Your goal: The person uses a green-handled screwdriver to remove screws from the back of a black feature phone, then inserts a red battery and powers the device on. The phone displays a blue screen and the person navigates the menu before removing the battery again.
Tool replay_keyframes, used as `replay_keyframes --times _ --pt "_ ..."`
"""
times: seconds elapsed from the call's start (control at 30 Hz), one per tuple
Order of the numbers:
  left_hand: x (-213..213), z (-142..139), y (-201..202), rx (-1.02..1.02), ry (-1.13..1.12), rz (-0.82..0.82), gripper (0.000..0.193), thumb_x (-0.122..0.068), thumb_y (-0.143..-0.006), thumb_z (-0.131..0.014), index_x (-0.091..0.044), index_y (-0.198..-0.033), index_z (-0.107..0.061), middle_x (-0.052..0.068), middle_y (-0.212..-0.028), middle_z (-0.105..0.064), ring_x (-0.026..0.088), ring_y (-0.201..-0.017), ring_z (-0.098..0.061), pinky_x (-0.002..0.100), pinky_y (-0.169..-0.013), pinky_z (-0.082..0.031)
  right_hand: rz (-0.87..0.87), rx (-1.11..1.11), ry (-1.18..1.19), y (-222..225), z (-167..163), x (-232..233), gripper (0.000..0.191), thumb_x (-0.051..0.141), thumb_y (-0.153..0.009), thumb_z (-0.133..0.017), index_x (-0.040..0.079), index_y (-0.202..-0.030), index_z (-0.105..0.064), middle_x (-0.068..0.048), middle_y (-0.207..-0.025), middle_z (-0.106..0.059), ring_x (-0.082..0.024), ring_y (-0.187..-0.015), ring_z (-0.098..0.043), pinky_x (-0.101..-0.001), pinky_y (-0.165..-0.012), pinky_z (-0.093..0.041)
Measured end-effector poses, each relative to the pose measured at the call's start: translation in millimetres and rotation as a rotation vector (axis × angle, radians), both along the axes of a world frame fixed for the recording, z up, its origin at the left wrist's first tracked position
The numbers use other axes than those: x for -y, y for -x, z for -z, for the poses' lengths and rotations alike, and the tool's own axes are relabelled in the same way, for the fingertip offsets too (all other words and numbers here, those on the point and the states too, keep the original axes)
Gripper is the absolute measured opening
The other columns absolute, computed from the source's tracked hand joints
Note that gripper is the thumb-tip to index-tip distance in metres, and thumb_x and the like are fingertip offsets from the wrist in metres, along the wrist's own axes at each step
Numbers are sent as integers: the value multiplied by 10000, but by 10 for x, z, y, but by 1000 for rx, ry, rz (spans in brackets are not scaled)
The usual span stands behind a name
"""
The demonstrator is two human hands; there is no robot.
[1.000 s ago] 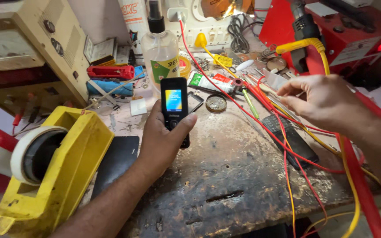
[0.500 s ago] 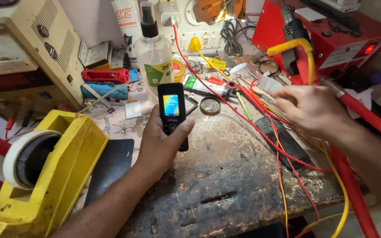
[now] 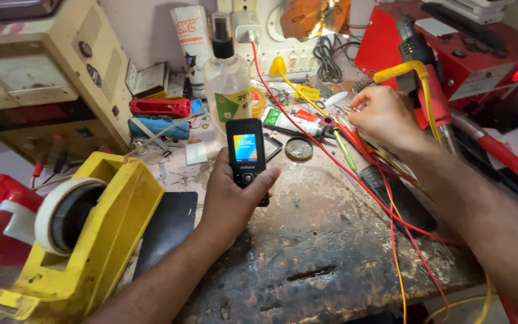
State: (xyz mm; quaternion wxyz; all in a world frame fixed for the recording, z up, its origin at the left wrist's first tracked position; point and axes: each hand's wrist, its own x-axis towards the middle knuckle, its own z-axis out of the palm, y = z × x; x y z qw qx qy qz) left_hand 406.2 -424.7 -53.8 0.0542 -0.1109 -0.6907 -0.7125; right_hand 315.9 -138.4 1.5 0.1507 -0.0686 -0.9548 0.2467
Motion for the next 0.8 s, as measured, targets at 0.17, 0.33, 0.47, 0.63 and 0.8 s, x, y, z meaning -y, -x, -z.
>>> replay_keyframes --times 0.17,0.33,0.47,0.63,0.8 --pt "-8 -33 -6 -9 -189 36 390 -179 -853 -811 -61 -1093 -527 33 -871 -673 101 -721 -678 271 -628 -585 -453 -56 653 -390 36 222 464 59 -866 -708 36 -1322 -627 -11 -920 -746 -78 -817 -696 -238 -667 -562" --pt "42 -75 7 -66 -349 26 424 -134 -859 -796 -50 -1213 -579 27 -1107 -724 83 -964 -697 269 -844 -582 -696 155 696 -679 244 564 373 63 -955 -637 54 -1327 -661 -20 -845 -716 -76 -748 -687 -243 -661 -587" --pt "88 -77 45 -69 -313 -14 416 -116 -841 -810 -53 -1186 -586 31 -1073 -729 96 -924 -712 272 -809 -597 -718 214 527 -820 344 729 404 37 -920 -619 94 -1315 -690 12 -804 -635 -46 -670 -570 -230 -573 -498" --pt "32 -34 25 -71 -188 16 374 -102 -856 -827 -51 -1135 -583 24 -944 -704 84 -755 -650 249 -622 -555 -672 74 365 -908 340 848 451 151 -889 -711 117 -1330 -623 49 -803 -643 -22 -614 -519 -212 -528 -451" --pt "-30 -53 -56 -6 -165 101 418 -117 -829 -808 -112 -1167 -563 12 -856 -702 67 -647 -627 226 -542 -524 -624 -27 395 -1007 368 891 417 211 -968 -658 120 -1372 -614 73 -787 -695 5 -615 -556 -205 -533 -472"
